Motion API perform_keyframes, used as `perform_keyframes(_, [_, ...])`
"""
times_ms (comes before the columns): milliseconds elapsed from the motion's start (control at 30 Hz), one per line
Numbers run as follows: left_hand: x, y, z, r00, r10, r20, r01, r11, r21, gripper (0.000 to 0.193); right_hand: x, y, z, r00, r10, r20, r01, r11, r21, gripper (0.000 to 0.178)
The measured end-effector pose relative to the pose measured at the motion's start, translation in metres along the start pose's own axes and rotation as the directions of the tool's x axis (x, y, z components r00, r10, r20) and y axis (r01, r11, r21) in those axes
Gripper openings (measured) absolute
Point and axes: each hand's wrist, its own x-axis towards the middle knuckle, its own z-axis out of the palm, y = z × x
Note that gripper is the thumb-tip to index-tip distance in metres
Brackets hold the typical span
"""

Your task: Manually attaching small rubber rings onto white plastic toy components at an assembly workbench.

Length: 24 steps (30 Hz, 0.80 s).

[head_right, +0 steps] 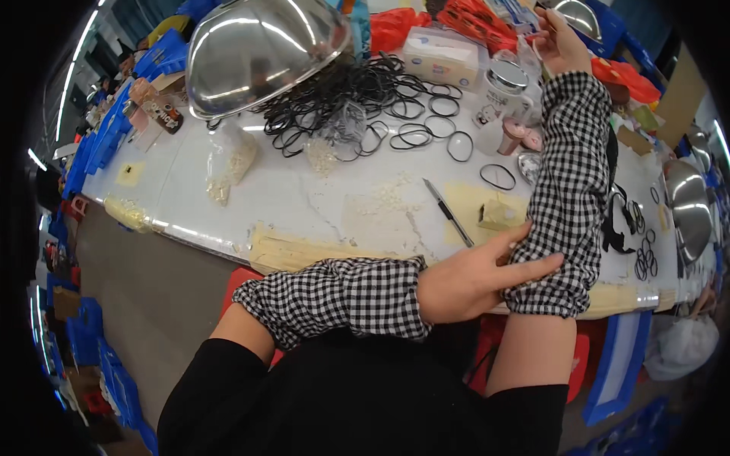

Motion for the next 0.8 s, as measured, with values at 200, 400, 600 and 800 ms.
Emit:
perform_keyframes(200, [0.003, 0.010, -0.020, 0.991, -0.003, 0.132, 0.000, 1.000, 0.020, 0.090, 0.034, 0.004, -0.051, 0.998, -0.013, -0.067, 0.023, 0.988, 0.151, 0.019])
perform_keyframes(400, [0.014, -0.003, -0.019, 0.991, 0.096, 0.095, -0.104, 0.992, 0.077, 0.077, 0.022, 0.001, -0.072, 0.971, 0.007, -0.239, 0.051, 0.970, 0.237, 0.017])
perform_keyframes(600, [0.014, 0.005, -0.024, 0.974, 0.017, 0.227, -0.027, 0.999, 0.041, 0.085, 0.016, 0.012, -0.079, 0.923, 0.039, -0.382, 0.070, 0.961, 0.268, 0.013])
perform_keyframes(800, [0.014, 0.000, -0.021, 0.958, 0.097, 0.268, -0.129, 0.986, 0.103, 0.097, 0.008, 0.012, -0.086, 0.934, 0.061, -0.353, 0.040, 0.961, 0.273, 0.013])
